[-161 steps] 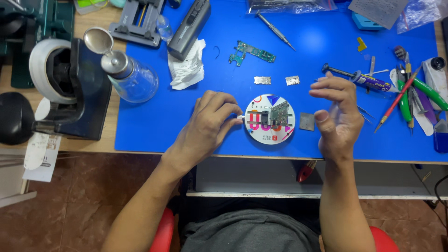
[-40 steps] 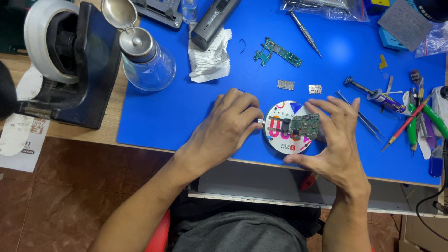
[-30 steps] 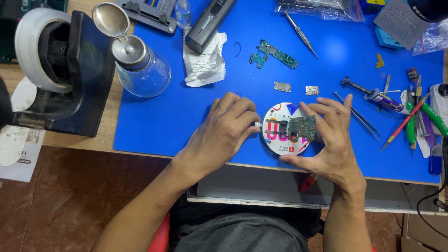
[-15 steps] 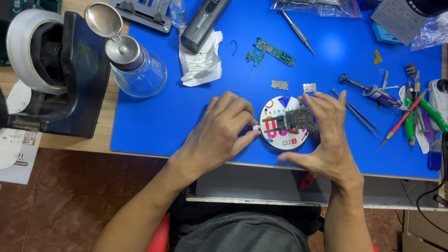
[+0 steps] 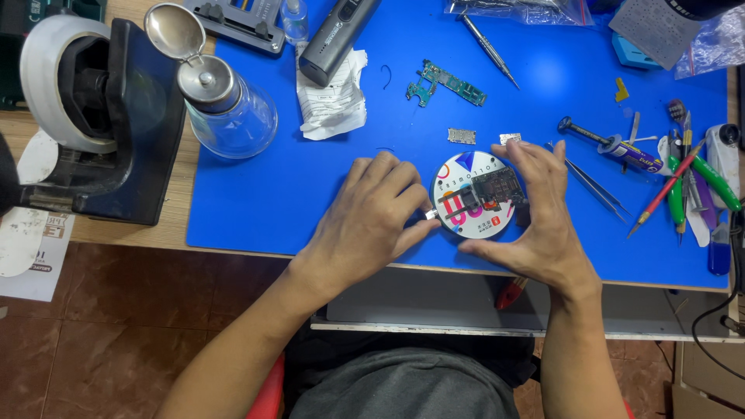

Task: The person holds a small circuit board on a CD and uses a hot air gun to heat the components. They use tweezers to adjust the board and apply flux from a syringe while continuing to apply heat.

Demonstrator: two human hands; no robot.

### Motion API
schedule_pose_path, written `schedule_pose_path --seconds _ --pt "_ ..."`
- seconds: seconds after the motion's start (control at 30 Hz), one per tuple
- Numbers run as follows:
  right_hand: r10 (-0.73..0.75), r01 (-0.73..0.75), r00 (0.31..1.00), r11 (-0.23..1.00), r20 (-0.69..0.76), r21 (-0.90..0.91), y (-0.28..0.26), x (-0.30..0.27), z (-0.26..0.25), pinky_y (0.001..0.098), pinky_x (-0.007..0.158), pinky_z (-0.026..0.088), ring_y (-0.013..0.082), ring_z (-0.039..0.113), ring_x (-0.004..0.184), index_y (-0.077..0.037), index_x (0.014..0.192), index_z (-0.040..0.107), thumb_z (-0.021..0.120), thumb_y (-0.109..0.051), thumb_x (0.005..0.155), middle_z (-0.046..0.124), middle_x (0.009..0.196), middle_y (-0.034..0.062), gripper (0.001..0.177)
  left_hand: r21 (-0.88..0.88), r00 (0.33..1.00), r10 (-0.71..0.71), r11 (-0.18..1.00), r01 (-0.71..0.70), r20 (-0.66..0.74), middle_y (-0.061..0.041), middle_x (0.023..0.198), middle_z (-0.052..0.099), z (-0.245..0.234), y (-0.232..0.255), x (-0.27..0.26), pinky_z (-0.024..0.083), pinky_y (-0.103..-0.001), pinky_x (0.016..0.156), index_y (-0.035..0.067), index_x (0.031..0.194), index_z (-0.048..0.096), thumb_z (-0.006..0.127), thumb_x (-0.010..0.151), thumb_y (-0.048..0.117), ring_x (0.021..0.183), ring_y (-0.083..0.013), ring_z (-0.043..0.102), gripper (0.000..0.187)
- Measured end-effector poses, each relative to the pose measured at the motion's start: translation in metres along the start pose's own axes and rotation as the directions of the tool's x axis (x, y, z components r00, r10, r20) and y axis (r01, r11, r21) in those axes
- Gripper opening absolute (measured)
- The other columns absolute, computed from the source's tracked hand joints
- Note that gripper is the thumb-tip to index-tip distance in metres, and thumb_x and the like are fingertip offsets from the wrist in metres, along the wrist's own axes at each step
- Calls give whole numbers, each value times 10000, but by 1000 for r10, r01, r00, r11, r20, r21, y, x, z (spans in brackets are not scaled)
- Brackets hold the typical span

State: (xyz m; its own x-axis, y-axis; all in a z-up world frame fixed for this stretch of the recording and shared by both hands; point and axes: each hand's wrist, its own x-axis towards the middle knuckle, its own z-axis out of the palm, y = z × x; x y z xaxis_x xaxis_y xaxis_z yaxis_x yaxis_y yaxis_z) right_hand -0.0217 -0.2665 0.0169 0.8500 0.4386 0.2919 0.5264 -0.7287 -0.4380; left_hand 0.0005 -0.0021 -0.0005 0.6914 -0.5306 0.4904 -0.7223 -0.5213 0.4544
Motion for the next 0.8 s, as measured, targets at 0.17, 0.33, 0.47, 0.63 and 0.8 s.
schedule_pose_path --seconds 0.17,0.33,0.47,0.63,0.8 --pt "15 -15 1000 1000 -25 28 -2 1 1 711 1344 31 322 447 1482 -65 1647 255 908 -501 722 542 1493 186 1213 58 1000 9 998 -8 -21 -84 931 599 7 7 -4 409 -422 765 52 888 641 878 909 261 896 -285 529 316" --pt "30 -29 999 999 -34 31 -4 0 0 706 1343 22 325 419 1509 -59 1647 250 907 -492 730 561 1507 187 1208 49 1000 -3 999 4 -22 -92 939 602 11 10 -6 418 -421 796 37 887 640 871 917 228 895 -282 537 301" --pt "27 -27 999 999 -36 21 -1 -1 1 707 1334 17 340 429 1490 -46 1639 253 922 -487 723 576 1508 192 1217 -16 1000 -17 1000 16 -10 -96 954 595 11 10 -6 405 -434 792 33 889 629 829 941 181 898 -290 523 254" --pt "6 -6 998 1000 -56 4 2 -4 3 713 1329 30 357 444 1477 -49 1632 258 937 -497 715 594 1506 196 1226 -57 999 -34 998 34 -6 -94 966 599 11 11 -7 409 -428 797 29 917 632 831 939 169 906 -282 525 244" --pt "3 -3 998 1000 -60 9 2 -5 3 707 1331 21 349 445 1479 -51 1634 254 937 -504 712 578 1510 206 1233 -100 996 -84 992 82 -21 -60 996 599 11 10 -8 401 -423 807 74 951 629 888 877 233 942 -278 532 313"
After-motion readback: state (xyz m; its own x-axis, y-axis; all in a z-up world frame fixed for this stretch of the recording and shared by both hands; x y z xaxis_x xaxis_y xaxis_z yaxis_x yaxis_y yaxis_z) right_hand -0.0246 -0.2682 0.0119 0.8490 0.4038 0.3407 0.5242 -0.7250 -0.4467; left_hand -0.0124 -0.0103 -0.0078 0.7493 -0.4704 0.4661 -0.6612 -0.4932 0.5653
